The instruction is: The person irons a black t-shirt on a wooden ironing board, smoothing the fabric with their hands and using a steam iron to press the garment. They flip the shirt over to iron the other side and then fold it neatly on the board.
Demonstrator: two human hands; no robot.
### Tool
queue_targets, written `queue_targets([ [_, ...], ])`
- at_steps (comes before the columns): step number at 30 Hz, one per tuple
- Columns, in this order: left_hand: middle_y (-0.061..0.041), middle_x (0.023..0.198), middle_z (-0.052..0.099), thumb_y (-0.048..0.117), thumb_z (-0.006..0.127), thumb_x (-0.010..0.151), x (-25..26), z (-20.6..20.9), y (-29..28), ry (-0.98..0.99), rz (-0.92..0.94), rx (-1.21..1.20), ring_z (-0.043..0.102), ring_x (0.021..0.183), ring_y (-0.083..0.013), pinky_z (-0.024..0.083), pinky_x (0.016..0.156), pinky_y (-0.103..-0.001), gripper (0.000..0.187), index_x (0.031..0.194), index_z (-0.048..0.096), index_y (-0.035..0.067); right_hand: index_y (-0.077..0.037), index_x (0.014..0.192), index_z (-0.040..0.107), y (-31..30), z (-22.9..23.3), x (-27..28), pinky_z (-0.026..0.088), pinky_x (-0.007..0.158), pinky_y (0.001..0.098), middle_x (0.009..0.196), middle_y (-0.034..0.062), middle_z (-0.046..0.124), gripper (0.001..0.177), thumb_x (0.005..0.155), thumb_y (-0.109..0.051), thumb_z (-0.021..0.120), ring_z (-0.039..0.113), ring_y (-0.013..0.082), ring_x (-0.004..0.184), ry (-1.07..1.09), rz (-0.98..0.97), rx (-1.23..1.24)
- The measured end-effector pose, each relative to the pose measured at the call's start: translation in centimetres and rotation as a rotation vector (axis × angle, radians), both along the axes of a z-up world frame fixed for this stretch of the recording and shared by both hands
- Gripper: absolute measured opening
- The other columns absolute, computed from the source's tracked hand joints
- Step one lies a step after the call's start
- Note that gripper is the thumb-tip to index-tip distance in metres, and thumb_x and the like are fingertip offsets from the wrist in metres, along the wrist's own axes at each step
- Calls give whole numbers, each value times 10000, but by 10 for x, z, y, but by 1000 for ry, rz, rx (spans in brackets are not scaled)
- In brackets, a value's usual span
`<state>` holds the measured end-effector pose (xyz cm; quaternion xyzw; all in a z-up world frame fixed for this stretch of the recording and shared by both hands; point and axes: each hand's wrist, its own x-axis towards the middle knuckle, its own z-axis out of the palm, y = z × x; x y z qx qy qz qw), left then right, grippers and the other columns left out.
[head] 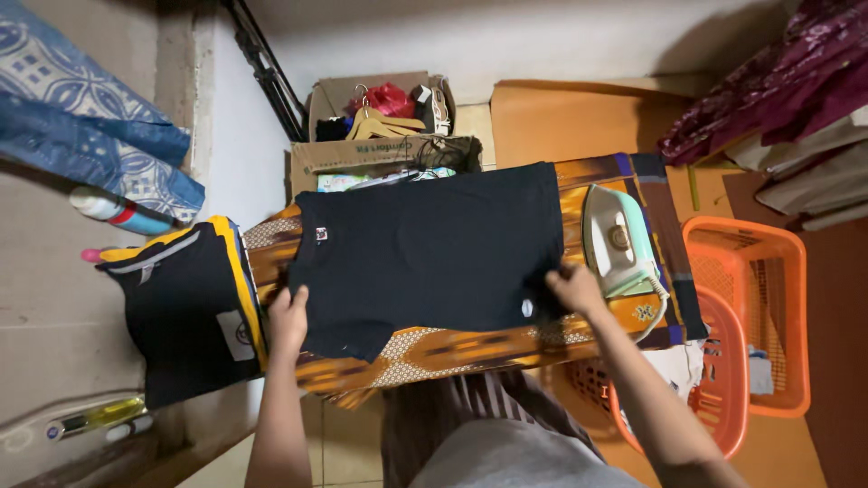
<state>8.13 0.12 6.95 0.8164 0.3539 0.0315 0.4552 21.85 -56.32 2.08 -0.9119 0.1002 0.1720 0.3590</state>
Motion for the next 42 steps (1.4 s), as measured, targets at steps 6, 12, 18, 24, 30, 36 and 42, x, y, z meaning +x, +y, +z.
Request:
queue_targets([
  [6,-270,1150,686,246,599,1035,61,48,22,-447,-30,173,648,1059,-404,479,924,-433,351,1203,636,-60,-39,964,644,-5,62,85,533,677,319,901,69,666,120,975,-158,654,629,162,776,-195,-308,811],
  [12,-172,1044,708,213,612,1056,121,138,48,-675,-7,111,641,956,-270,500,897,-386,265,1115,636,-44,-112,846,562,11,181,139,460,691,252,813,-38,577,301,1063,-238,728,502,72,751,-610,-201,804],
  [18,-223,1022,689,219,598,1085,10,202,17,-644,-155,201,648,938,-331,508,868,-399,277,1132,614,-53,-85,926,551,-30,206,13,432,714,234,853,-58,530,291,1120,-237,707,465,51,800,-788,-146,441],
  [24,-259,968,707,248,583,1051,-165,133,-54,-427,-188,222,698,859,-391,522,769,-441,291,1122,630,-29,-49,974,577,-67,132,-156,431,700,229,876,-25,573,293,1055,-250,773,489,61,782,-582,-298,336],
  [30,-309,1046,706,298,605,1019,-270,-16,-97,-98,-90,343,688,983,-469,551,832,-493,378,1199,649,-32,-35,1161,603,-65,20,-254,528,618,389,806,193,730,374,951,-300,762,685,250,682,-236,-317,-43],
  [36,-267,1050,715,324,599,1015,-283,-90,-103,376,-43,277,678,996,-473,538,851,-527,349,1212,630,37,-85,1120,636,-66,-40,-271,565,761,474,912,233,759,320,943,-331,738,732,407,823,-168,-201,-255],
  [42,-205,1096,687,156,639,918,-237,-72,-101,52,-10,397,685,967,-395,550,826,-489,229,1117,638,42,-86,1020,656,-44,33,-226,567,722,486,854,177,713,241,974,-317,704,719,391,764,-188,-126,-279],
])
